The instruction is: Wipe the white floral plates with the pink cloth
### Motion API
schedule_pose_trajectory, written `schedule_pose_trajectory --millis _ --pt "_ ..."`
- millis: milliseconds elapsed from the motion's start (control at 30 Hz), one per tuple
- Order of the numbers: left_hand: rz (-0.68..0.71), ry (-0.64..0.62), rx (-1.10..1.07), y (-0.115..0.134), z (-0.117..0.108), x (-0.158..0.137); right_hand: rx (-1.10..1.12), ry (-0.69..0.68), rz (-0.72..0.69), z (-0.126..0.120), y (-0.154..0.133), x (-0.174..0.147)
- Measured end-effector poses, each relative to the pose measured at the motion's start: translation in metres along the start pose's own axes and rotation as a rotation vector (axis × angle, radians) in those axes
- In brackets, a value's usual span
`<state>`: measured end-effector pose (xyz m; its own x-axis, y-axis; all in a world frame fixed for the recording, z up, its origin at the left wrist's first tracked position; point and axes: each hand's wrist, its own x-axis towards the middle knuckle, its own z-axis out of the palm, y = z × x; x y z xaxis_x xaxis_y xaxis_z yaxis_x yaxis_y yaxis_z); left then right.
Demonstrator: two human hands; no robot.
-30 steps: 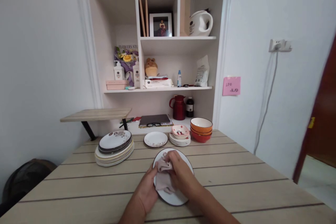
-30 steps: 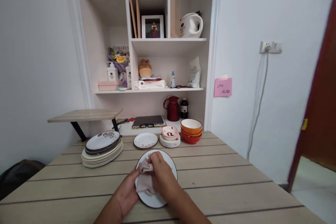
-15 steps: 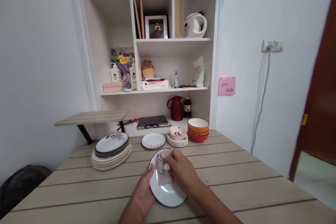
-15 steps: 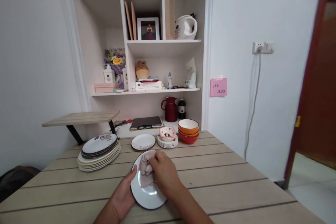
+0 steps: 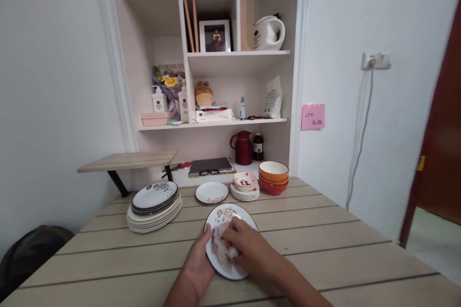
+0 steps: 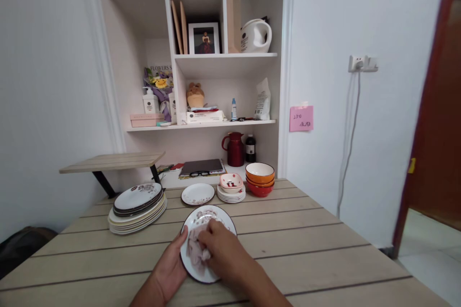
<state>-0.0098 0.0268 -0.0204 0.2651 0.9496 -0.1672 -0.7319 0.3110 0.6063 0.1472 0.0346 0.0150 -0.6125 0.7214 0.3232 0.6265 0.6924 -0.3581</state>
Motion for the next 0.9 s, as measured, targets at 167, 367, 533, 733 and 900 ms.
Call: schedule_pose_trajectory --millis 167,367,533,733,900 --pt "0.005 0.031 0.016 -0.001 0.001 0.003 -0.019 0.106 0.001 0.012 -0.014 0.006" --pt "0.06 0.031 -0.019 -0.002 0.007 0.0 -0.117 0.172 0.09 0.0 -0.006 0.012" --pt "0.039 0.009 -0.048 0.0 0.009 -0.006 -0.18 0.139 0.213 -0.007 0.007 0.008" --pt "0.003 0.024 -0.025 0.001 0.005 -0.005 -0.194 0.034 0.149 -0.005 0.004 -0.003" --pt "-0.015 0.051 0.029 0.001 0.005 -0.003 -0.125 0.068 0.014 0.007 -0.011 0.002"
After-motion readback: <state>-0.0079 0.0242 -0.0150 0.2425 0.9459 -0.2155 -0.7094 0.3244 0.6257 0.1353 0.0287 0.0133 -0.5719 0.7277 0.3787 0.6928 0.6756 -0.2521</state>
